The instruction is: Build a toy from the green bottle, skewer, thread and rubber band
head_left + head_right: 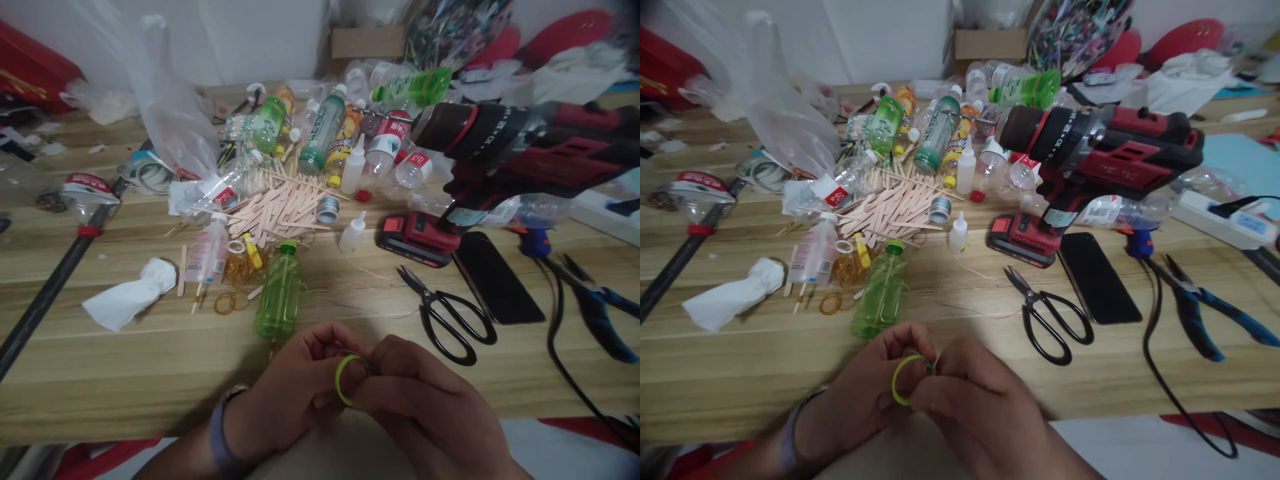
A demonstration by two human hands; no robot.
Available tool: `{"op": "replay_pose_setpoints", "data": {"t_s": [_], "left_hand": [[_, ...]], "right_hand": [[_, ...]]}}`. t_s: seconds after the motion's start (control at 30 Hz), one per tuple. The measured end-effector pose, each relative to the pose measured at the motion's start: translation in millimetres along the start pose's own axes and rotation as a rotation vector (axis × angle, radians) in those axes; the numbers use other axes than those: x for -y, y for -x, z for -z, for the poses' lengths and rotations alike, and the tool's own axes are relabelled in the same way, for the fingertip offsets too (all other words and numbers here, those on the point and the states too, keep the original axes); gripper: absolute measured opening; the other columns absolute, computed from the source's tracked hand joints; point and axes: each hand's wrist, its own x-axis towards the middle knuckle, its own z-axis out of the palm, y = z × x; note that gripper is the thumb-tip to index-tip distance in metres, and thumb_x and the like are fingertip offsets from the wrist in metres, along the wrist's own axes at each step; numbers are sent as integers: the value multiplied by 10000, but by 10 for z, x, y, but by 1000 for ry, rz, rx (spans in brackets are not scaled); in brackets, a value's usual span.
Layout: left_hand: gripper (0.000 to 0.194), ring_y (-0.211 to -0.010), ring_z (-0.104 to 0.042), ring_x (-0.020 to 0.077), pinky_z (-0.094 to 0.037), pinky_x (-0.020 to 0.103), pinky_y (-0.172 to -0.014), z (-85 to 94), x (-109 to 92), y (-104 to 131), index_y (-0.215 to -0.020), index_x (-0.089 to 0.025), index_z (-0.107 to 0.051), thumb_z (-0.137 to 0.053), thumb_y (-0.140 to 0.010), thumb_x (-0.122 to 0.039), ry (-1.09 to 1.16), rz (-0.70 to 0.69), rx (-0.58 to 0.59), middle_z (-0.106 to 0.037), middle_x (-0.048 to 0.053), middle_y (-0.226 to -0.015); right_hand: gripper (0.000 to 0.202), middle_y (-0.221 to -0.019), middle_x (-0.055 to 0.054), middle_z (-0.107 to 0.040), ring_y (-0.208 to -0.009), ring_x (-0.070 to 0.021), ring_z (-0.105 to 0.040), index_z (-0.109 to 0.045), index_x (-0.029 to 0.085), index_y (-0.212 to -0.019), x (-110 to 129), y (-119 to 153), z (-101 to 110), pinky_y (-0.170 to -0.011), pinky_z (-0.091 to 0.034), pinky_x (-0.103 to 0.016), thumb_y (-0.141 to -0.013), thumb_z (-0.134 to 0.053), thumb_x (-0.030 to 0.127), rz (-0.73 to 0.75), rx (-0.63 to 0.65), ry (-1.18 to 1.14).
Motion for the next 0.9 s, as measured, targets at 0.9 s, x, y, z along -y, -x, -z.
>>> {"op": "replay_pose_setpoints", "data": {"t_s": [0.9], "left_hand": [[275,-365,-236,18,-154,177,-373,39,27,-23,-700,-182,-659,-910,-605,-241,10,41,15,-471,-104,-445]], "right_hand": [[62,-682,-3,-591,-685,-185,-607,-728,281,-830,-44,-27,37,-598,-534,-275,-889,-708,284,-91,-8,-226]]}}
